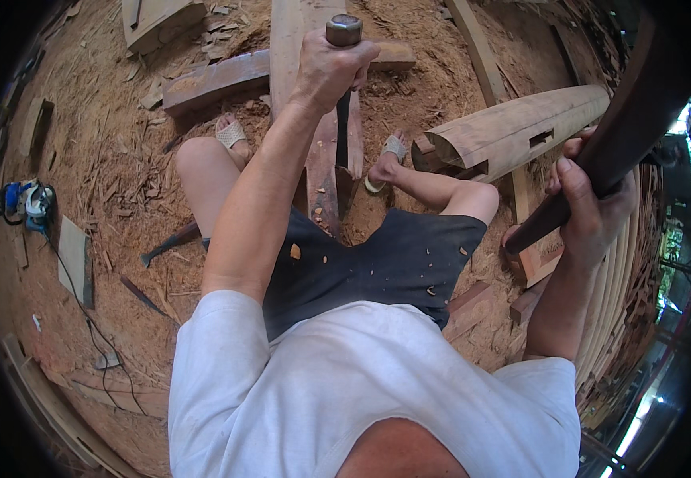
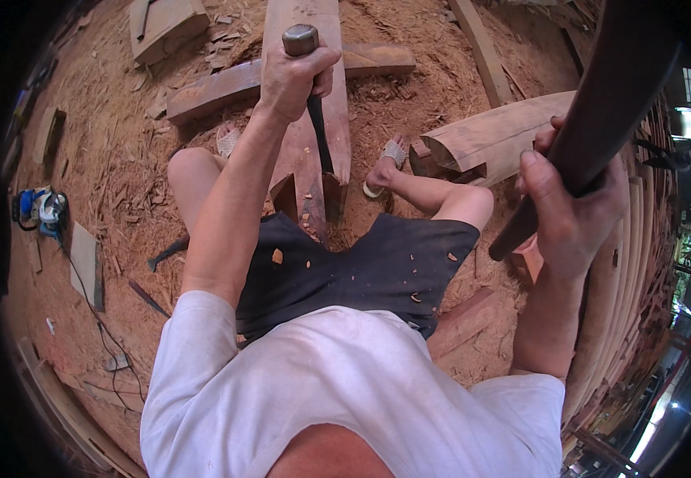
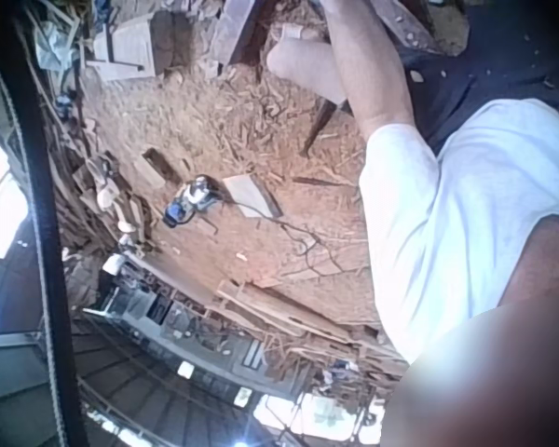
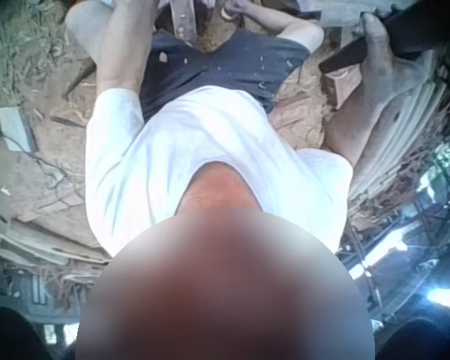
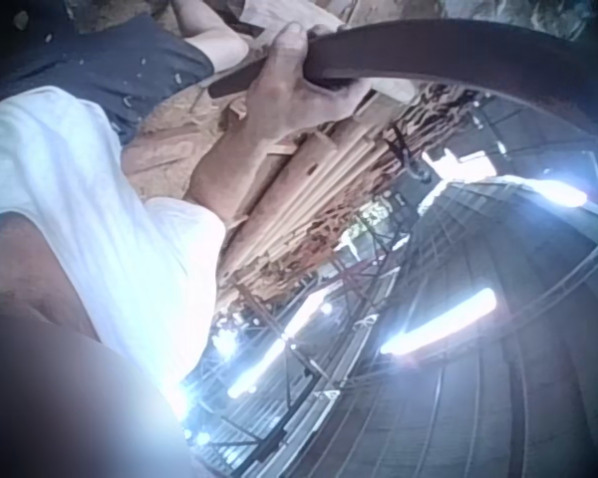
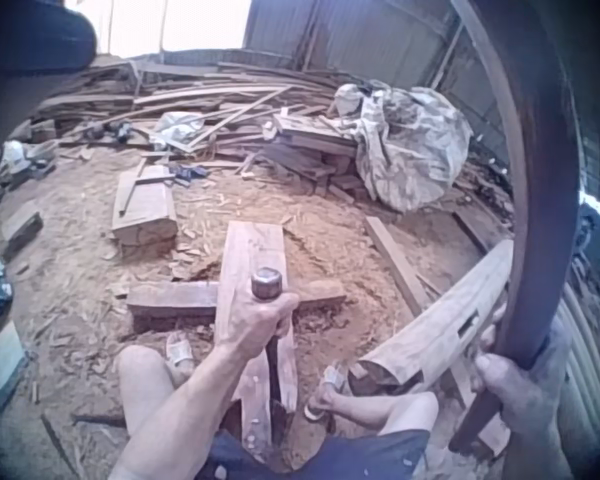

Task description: The person sits on the floor and uses a chisel and mallet to carve a rectangular wooden plank. They repeatedly strike the chisel to remove wood chips, occasionally adjusting the tool and the plank's position.

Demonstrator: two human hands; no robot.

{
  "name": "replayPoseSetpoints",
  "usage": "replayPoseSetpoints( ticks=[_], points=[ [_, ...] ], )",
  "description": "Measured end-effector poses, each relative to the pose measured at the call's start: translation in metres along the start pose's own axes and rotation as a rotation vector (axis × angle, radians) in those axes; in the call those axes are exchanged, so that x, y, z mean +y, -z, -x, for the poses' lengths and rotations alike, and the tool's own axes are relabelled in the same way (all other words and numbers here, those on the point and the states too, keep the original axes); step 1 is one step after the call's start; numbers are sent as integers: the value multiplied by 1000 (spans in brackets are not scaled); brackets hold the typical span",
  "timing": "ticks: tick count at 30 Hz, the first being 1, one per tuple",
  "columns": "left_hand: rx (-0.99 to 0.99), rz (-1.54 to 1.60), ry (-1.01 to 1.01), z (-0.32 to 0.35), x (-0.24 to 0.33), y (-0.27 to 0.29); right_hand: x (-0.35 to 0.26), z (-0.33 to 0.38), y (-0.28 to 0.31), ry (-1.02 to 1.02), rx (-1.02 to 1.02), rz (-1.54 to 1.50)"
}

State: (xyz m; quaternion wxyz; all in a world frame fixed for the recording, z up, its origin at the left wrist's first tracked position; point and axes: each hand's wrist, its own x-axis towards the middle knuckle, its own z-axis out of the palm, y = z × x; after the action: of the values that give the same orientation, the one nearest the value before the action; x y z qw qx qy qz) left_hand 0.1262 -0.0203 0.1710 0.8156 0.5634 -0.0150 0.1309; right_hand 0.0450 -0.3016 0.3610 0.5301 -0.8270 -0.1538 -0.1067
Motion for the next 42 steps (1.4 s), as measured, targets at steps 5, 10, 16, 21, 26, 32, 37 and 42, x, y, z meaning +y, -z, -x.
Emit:
replayPoseSetpoints(
  ticks=[5,10,16,21,26,32,37,42],
  points=[
    [-3,-36,-74,0,-5,0,-11,-16,-1,53,-34,40],
    [-51,-37,-34,-1,-8,-11,-22,-47,-6,26,-242,444],
    [36,-145,68,0,-9,-21,3,-55,-23,90,-594,722],
    [-10,-122,-7,-5,-17,-15,-15,-83,-10,152,-400,511],
    [-20,-166,-54,-7,-21,-20,-12,-97,-14,514,-323,739],
    [-80,-53,29,-1,-8,-20,42,-79,-7,23,-577,703],
    [-96,-15,53,-8,-15,-14,-11,-113,17,62,-148,505],
    [-49,-125,36,-8,-24,-18,-24,-111,-3,208,-304,457]
  ],
)
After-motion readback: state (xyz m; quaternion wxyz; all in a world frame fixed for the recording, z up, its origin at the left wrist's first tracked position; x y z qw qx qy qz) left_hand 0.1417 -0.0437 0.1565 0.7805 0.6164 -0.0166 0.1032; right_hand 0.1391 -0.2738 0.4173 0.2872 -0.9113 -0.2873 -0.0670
